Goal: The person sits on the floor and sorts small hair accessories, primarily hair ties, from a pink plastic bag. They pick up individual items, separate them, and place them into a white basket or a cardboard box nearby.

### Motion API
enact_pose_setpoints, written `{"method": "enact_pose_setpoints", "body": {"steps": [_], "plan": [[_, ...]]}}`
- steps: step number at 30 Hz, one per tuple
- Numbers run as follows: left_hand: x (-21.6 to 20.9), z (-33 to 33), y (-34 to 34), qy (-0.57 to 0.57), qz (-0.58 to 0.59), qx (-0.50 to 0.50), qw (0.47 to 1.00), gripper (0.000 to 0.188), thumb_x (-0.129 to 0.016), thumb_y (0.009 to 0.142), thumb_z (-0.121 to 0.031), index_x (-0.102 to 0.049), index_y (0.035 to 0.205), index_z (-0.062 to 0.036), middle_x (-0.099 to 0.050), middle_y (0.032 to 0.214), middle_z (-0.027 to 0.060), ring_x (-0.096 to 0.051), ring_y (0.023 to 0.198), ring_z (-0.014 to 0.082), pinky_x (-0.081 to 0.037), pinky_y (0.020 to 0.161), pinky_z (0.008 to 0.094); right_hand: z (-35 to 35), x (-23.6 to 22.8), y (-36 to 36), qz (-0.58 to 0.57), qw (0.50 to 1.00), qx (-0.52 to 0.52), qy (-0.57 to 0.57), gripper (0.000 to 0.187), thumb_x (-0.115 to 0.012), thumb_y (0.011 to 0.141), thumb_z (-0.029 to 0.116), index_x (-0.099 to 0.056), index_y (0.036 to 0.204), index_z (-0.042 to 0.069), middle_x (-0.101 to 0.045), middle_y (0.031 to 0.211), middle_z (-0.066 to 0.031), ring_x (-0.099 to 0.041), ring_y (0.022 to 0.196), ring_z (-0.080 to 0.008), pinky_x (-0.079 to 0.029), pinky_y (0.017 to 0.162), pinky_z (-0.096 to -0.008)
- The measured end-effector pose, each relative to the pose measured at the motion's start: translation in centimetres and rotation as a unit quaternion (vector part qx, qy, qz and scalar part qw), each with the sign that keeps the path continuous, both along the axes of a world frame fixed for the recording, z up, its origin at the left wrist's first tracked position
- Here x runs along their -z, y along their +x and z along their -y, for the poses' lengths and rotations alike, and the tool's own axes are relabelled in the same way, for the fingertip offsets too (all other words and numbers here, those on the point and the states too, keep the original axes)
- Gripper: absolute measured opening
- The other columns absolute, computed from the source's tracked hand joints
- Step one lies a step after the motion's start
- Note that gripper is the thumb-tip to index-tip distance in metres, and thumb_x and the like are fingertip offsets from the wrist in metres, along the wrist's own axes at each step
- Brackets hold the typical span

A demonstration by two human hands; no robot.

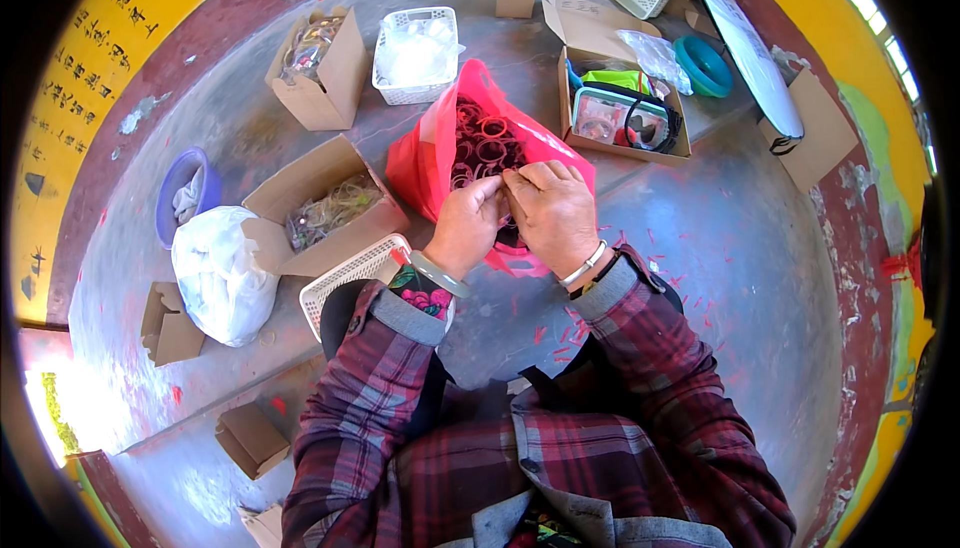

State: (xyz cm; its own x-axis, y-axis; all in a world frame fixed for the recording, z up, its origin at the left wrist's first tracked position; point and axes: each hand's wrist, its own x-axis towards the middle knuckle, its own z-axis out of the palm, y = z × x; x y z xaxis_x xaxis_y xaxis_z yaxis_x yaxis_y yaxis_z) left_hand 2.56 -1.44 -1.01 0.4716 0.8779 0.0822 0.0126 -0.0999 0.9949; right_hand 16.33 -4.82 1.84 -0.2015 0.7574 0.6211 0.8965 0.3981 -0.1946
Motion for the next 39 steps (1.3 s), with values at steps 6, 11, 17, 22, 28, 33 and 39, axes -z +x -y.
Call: {"method": "enact_pose_setpoints", "body": {"steps": [6,11,17,22,28,33,39], "plan": [[1.0,-0.2,0.0,0.035,-0.044,0.006,0.998,0.021,-0.046,0.091,-0.005,-0.057,0.105,0.0055,-0.058,0.086,0.001,-0.052,0.078,0.0057,-0.045,0.069,0.0213,0.2,0.1,-0.2,0.013,1.0,0.013,0.01,0.02,-0.06,0.067,0.015,-0.062,0.085,0.006,-0.055,0.078,-0.0046,-0.054,0.076,-0.0243,-0.042,0.067,-0.0372],[1.4,-0.1,0.3,0.069,-0.021,-0.02,0.997,0.022,-0.047,0.091,-0.013,-0.057,0.104,0.0014,-0.054,0.066,0.0079,-0.049,0.06,0.0115,-0.043,0.057,0.0275,0.3,-0.5,-0.3,0.016,1.0,0.017,-0.015,0.02,-0.062,0.066,0.012,-0.064,0.085,0.006,-0.056,0.079,-0.0038,-0.055,0.074,-0.0228,-0.042,0.066,-0.0352],[1.3,-0.2,0.2,0.087,-0.044,-0.015,0.995,0.021,-0.047,0.09,-0.012,-0.058,0.101,0.0013,-0.054,0.065,0.0092,-0.049,0.059,0.0133,-0.043,0.057,0.0286,0.2,-0.4,-0.2,0.013,1.0,0.008,-0.014,0.008,-0.059,0.068,0.014,-0.056,0.073,0.008,-0.052,0.073,-0.0051,-0.054,0.074,-0.0249,-0.041,0.065,-0.0376],[0.6,-0.1,0.1,0.064,-0.097,-0.003,0.993,0.02,-0.048,0.089,-0.005,-0.059,0.104,0.0028,-0.061,0.081,0.0047,-0.054,0.076,0.0083,-0.045,0.068,0.0235,0.1,-0.2,-0.1,-0.001,1.0,0.014,-0.013,0.008,-0.06,0.068,0.012,-0.058,0.074,0.008,-0.054,0.074,-0.0052,-0.054,0.073,-0.025,-0.042,0.065,-0.0375],[0.7,0.0,0.1,0.066,-0.083,-0.007,0.994,0.021,-0.048,0.088,-0.004,-0.059,0.105,0.0027,-0.061,0.082,0.0048,-0.054,0.077,0.0087,-0.046,0.069,0.0239,0.2,-0.4,0.0,-0.003,0.999,0.022,-0.038,0.012,-0.062,0.068,0.011,-0.063,0.079,0.007,-0.056,0.076,-0.0044,-0.055,0.073,-0.0243,-0.042,0.065,-0.0366],[1.2,-0.3,0.0,0.078,-0.094,0.007,0.992,0.021,-0.048,0.089,-0.004,-0.058,0.106,0.0025,-0.06,0.082,0.004,-0.054,0.077,0.0086,-0.046,0.069,0.024,0.2,-0.5,-0.1,0.004,0.999,0.023,-0.036,0.01,-0.062,0.068,0.011,-0.062,0.077,0.007,-0.056,0.074,-0.0045,-0.055,0.072,-0.0244,-0.041,0.063,-0.0369],[1.0,-0.2,0.1,0.053,-0.094,0.013,0.994,0.022,-0.048,0.089,-0.003,-0.058,0.106,0.0031,-0.06,0.083,0.0043,-0.054,0.078,0.0085,-0.046,0.069,0.0237,0.0,-0.1,-0.1,-0.003,0.999,0.023,-0.023,0.008,-0.06,0.068,0.014,-0.056,0.067,0.008,-0.052,0.071,-0.0057,-0.054,0.072,-0.0256,-0.041,0.063,-0.0385]]}}
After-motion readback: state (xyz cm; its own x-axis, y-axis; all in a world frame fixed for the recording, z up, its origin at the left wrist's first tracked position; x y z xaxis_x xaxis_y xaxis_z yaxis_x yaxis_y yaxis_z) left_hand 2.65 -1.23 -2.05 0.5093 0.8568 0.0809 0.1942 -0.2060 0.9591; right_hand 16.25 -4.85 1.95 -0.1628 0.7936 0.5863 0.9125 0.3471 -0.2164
